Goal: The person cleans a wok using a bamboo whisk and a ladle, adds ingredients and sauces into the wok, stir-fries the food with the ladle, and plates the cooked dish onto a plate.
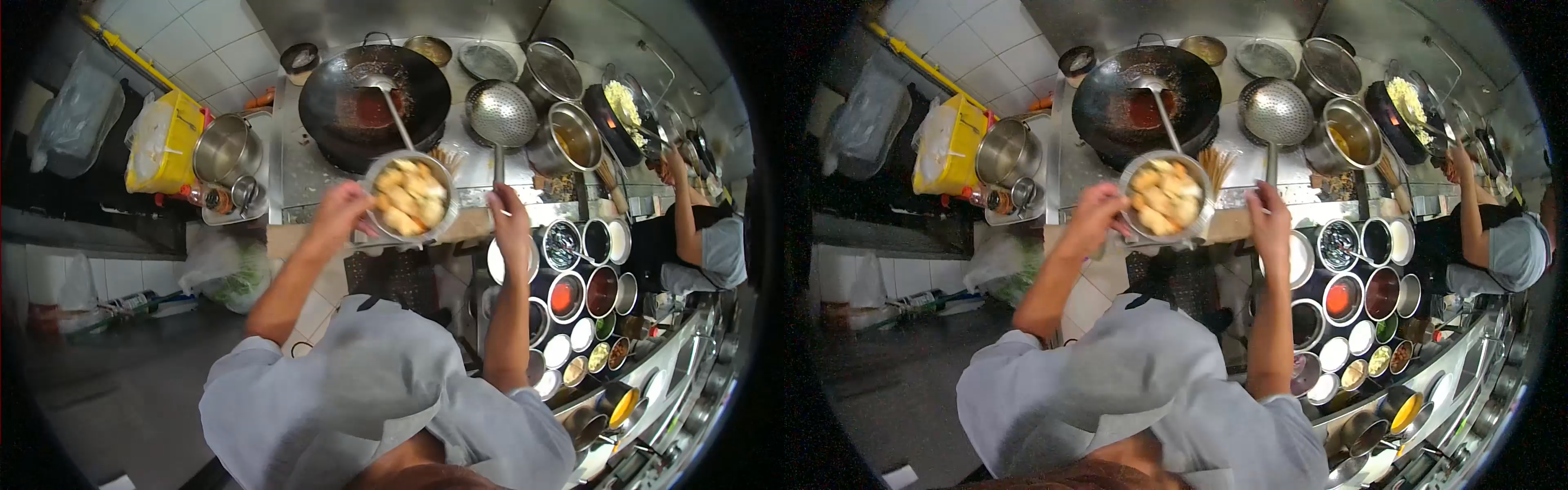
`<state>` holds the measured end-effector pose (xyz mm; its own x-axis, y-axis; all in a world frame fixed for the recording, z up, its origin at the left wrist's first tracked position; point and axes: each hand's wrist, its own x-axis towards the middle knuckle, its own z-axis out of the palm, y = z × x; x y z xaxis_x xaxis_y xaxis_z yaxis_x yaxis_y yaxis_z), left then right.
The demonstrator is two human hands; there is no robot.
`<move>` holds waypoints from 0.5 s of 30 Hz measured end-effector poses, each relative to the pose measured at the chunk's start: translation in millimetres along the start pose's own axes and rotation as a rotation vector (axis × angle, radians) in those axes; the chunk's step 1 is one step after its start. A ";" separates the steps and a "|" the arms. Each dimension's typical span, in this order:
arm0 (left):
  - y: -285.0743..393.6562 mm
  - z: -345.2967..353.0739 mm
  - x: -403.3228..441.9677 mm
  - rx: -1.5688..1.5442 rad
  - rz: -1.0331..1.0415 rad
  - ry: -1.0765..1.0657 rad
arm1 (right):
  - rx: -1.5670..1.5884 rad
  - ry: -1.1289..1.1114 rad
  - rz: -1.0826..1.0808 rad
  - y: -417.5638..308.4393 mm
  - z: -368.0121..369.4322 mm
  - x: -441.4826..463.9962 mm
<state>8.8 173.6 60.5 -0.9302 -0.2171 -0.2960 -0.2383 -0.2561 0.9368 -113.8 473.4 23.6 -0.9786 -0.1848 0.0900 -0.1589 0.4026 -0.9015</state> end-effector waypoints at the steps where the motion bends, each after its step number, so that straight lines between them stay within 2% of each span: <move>1: 12.6 -36.1 12.3 0.023 0.043 0.059 | -0.123 -0.147 0.056 -1.6 34.6 20.5; 3: 32.1 -104.7 48.7 0.118 0.121 0.135 | -0.438 -0.302 -0.063 -22.2 96.2 44.1; 4: 49.0 -121.5 65.3 0.168 0.146 0.181 | -0.596 -0.425 -0.056 -7.0 128.1 57.1; 7: 67.8 -170.6 138.7 0.491 0.189 0.271 | -0.575 -0.515 0.178 18.0 183.3 79.7; 8: 52.6 -186.6 177.5 0.552 0.178 0.280 | -0.374 -0.450 0.133 23.5 187.6 77.2; 9: 43.0 -197.7 211.7 0.610 0.171 0.289 | -0.214 -0.424 0.206 14.9 190.1 69.7; 11: 42.9 -177.7 248.7 0.967 0.273 0.214 | 0.113 -0.347 0.342 -8.2 193.8 54.4; 12: 20.2 -174.0 279.0 1.154 0.362 0.263 | 0.217 -0.340 0.467 -26.1 193.8 46.2; 13: -5.3 -169.3 302.7 1.338 0.456 0.313 | 0.218 -0.332 0.480 -26.3 198.8 40.0; 15: -12.8 -139.3 300.1 1.381 0.486 0.280 | 0.318 -0.265 0.586 -25.3 206.1 35.7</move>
<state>-228.4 -19.5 -66.3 -0.9499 -0.2277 0.2141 -0.1469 0.9299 0.3371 -117.9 271.9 -37.6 -0.8205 -0.2455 -0.5163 0.4684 0.2291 -0.8533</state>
